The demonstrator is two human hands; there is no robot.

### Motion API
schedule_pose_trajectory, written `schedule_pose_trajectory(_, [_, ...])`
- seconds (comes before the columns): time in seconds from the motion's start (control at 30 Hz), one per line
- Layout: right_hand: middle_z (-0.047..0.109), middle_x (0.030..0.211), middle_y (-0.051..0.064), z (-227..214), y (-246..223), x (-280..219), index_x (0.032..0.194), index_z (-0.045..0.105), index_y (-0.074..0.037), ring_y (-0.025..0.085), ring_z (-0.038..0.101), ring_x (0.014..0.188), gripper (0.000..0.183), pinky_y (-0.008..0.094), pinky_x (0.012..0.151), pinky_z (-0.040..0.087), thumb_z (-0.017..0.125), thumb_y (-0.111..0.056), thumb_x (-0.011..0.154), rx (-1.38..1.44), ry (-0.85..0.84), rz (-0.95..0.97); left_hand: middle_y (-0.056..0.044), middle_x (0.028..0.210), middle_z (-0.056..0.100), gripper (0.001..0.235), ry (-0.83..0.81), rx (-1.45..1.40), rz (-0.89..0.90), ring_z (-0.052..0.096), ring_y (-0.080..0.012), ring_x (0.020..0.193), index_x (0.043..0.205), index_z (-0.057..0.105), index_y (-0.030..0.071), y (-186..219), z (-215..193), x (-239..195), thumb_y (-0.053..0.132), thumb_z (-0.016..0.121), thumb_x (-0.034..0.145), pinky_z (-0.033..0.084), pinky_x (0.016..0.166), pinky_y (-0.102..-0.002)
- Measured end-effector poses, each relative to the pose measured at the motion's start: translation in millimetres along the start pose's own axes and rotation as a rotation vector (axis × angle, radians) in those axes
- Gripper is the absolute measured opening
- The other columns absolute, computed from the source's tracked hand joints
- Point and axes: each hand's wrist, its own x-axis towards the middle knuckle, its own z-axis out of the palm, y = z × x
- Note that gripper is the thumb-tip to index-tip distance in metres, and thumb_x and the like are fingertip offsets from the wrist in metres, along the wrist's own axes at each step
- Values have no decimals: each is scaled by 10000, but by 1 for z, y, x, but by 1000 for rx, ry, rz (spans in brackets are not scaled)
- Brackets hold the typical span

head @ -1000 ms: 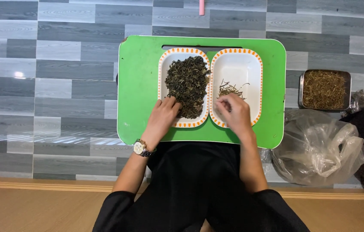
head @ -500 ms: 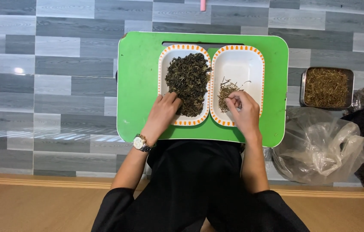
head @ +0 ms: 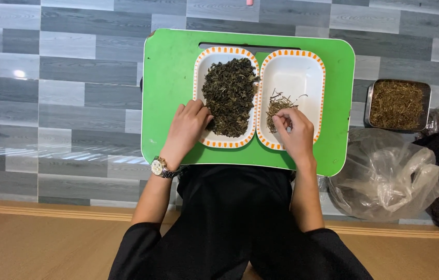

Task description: Manually sorting dried tea leaves by picking out stems and debris and placing them in a separate tray compartment.

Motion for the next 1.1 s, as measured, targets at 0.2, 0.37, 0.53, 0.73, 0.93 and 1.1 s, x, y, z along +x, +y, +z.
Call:
schedule_pose_trajectory(0.2, [638, 783, 72, 2, 7, -2, 995, 693, -52, 232, 621, 682, 75, 373, 637, 506, 768, -48, 995, -35, -31, -25, -19, 877, 544, 110, 33, 53, 27, 576, -238, 871, 898, 620, 159, -4, 18, -4, 220, 700, 943, 423, 721, -360])
schedule_pose_trajectory(0.37, [633, 798, 96, 1, 6, -2, 1023, 692, -32, 255, 623, 697, 64, 380, 630, 496, 755, -43, 1029, -6, -45, -27, -22, 888, 538, 111, 13, 57, 56, 562, -237, 873, 872, 620, 143, 7, 6, 1, 191, 699, 934, 405, 722, -357])
schedule_pose_trajectory(0.53, [637, 812, 96, -1, 0, -2, 1027, 690, -29, 256, 631, 714, 66, 372, 617, 493, 747, -49, 1052, 2, -44, -28, 7, 900, 511, 89, -60, 69, 99, 524, -204, 861, 862, 642, 148, 10, 22, 1, 158, 709, 919, 366, 719, -333])
schedule_pose_trajectory(0.73, [648, 799, 97, -2, -2, 1, 1022, 699, -28, 265, 641, 705, 69, 393, 606, 499, 762, -50, 1008, -19, -14, -13, -21, 921, 524, 149, -43, 94, 167, 550, -232, 901, 875, 631, 135, 14, 31, 5, 195, 764, 842, 395, 737, -365])
schedule_pose_trajectory(0.93, [640, 771, 61, -2, 2, -1, 990, 704, -64, 226, 637, 676, 69, 351, 617, 507, 769, -86, 991, -5, -9, 1, -29, 914, 536, 195, -26, 123, 150, 559, -230, 893, 910, 629, 125, 15, 32, 6, 215, 782, 830, 409, 753, -356])
schedule_pose_trajectory(1.1, [647, 758, 58, -5, -6, 0, 972, 704, -72, 227, 643, 670, 73, 346, 628, 512, 776, -80, 983, 9, -7, 20, -19, 899, 533, 108, -43, 164, 142, 542, -220, 858, 900, 650, 123, 18, 31, 9, 166, 746, 876, 387, 723, -342])
